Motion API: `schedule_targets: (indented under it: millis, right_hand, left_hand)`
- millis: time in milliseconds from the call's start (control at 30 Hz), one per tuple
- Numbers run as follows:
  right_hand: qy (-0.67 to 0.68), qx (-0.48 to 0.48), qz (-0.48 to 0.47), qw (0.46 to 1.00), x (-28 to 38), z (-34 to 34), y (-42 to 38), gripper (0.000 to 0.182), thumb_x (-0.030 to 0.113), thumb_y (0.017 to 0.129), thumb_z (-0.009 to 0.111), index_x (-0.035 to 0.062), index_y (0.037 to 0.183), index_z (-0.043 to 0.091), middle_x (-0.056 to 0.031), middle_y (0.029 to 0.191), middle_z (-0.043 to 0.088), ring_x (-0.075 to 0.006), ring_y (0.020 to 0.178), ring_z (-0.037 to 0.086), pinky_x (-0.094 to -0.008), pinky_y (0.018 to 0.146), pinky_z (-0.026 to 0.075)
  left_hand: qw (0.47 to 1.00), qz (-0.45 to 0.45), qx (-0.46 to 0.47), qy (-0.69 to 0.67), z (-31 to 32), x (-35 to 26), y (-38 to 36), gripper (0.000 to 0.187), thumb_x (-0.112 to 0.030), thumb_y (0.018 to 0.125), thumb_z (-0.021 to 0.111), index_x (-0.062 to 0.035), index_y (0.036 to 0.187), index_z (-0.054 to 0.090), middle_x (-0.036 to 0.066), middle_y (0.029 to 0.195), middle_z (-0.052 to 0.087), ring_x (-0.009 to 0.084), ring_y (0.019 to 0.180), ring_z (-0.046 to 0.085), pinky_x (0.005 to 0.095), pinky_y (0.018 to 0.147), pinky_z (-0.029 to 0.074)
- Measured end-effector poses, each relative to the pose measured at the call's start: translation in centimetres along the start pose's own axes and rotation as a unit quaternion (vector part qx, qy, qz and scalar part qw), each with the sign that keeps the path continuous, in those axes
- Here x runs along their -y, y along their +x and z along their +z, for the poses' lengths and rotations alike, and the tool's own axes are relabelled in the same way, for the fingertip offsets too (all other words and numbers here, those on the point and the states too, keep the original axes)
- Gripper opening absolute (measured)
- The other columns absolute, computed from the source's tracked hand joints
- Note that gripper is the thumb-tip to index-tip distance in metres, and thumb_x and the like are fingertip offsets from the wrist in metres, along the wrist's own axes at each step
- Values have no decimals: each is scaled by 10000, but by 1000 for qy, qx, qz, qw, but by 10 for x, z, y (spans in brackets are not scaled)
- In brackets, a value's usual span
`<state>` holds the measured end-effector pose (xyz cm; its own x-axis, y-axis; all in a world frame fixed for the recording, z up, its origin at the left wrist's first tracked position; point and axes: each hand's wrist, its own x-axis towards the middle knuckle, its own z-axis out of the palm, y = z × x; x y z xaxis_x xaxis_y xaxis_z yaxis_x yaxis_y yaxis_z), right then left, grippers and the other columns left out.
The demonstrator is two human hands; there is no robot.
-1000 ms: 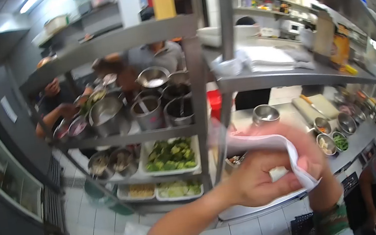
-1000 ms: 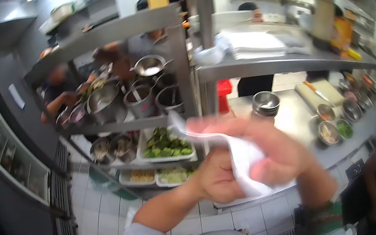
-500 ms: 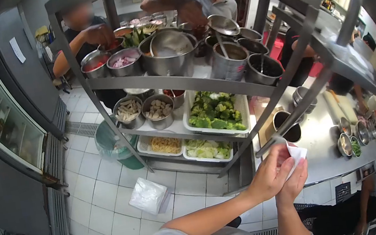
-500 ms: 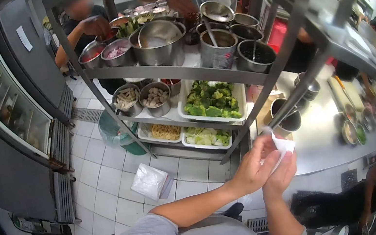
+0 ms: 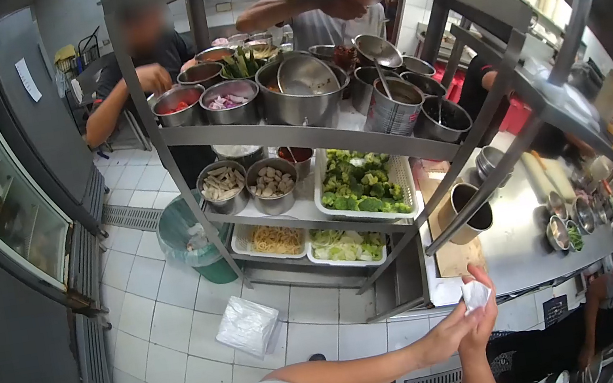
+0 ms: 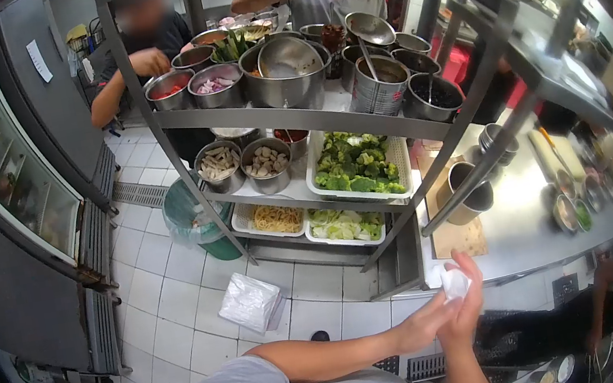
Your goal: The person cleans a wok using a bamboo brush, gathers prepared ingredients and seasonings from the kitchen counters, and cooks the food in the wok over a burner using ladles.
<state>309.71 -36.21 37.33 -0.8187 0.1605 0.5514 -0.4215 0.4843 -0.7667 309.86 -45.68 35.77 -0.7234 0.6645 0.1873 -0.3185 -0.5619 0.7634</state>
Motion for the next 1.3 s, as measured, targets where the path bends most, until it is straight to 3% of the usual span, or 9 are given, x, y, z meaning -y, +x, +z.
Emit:
schedule_targets:
  millis: [200, 300, 367, 467, 700, 767, 1033, 1167, 1300]
  right_hand:
    - [-9, -143, 100, 985, 12, -42, -34, 400, 314, 938, 370, -56, 1047, 475, -164, 1152, 508, -261, 1063, 491, -354, 921, 374]
    - [-97, 50, 49, 993, 27, -69, -70, 524, 352, 940, 361, -48, 1277, 328, -227, 1337, 359, -343, 1252, 324, -432, 1046, 191]
    - [-170, 152, 15, 974, 21, -91, -99, 476, 279, 919, 391, -41, 1270, 416, -260, 1366, 335, -400, 1303, 269, -475, 1096, 74]
    - [-268, 172, -35, 947, 15, -120, -124, 310, 200, 894, 423, -37, 1037, 563, -234, 1173, 503, -410, 1153, 422, -504, 1025, 234]
    - [-10, -127, 236, 963, 17, -129, -159, 250, 218, 928, 447, 14, 804, 523, -69, 720, 533, -155, 616, 526, -312, 537, 402]
    - [272, -335, 282, 857, 30, -135, -147, 273, 281, 944, 451, 48, 813, 506, -4, 667, 499, -111, 553, 494, -253, 517, 397]
    - [322, -233, 231, 888, 12, -130, -179, 209, 131, 934, 428, 11, 1081, 513, -59, 1005, 574, -138, 912, 542, -277, 817, 430]
    - [623, -71, 237, 742, 41, -79, -189, 471, 283, 975, 382, 28, 1362, 294, -132, 1341, 384, -198, 1291, 313, -335, 1060, 258]
    - [621, 49, 239, 745, 54, -78, -200, 554, 349, 987, 311, 20, 1415, 188, -147, 1417, 284, -201, 1357, 189, -344, 1100, 193]
  left_hand:
    - [992, 30, 78, 96, 44, 15, -19, 628, -249, 979, 348, -17, 1440, -10, 116, 1467, 150, 200, 1355, 136, 299, 1095, 113]
    - [979, 99, 9, 175, 57, 33, -20, 670, -277, 969, 382, -48, 1445, -30, 121, 1502, 61, 212, 1365, 111, 331, 1100, 120]
    - [987, -118, 105, 7, 63, 12, -27, 653, -284, 968, 392, -111, 1458, -3, 110, 1504, 61, 210, 1366, 118, 347, 1100, 134]
    - [974, -172, 143, -38, 71, 48, -44, 623, -310, 970, 402, -185, 1464, 43, 79, 1444, 179, 185, 1303, 224, 325, 1072, 194]
    - [984, -99, 149, -18, 115, 89, -82, 712, -307, 950, 451, -82, 1451, -3, 105, 1496, 66, 205, 1371, 122, 330, 1094, 161]
    - [979, -69, 172, 90, 121, 97, -90, 712, -217, 898, 544, -94, 1450, 112, 128, 1470, 193, 243, 1343, 238, 362, 1077, 208]
    - [839, 201, 84, 499, 124, 68, -91, 444, -164, 855, 573, -45, 1269, 467, 174, 1339, 417, 365, 1248, 380, 441, 1037, 297]
    - [742, 264, 42, 615, 111, 69, -94, 322, -189, 887, 472, -97, 1180, 567, 132, 1332, 439, 378, 1295, 294, 568, 1064, 120]
    - [734, 281, -19, 618, 88, 60, -93, 244, -166, 868, 501, -103, 1075, 615, 119, 1180, 564, 319, 1192, 442, 553, 1046, 202]
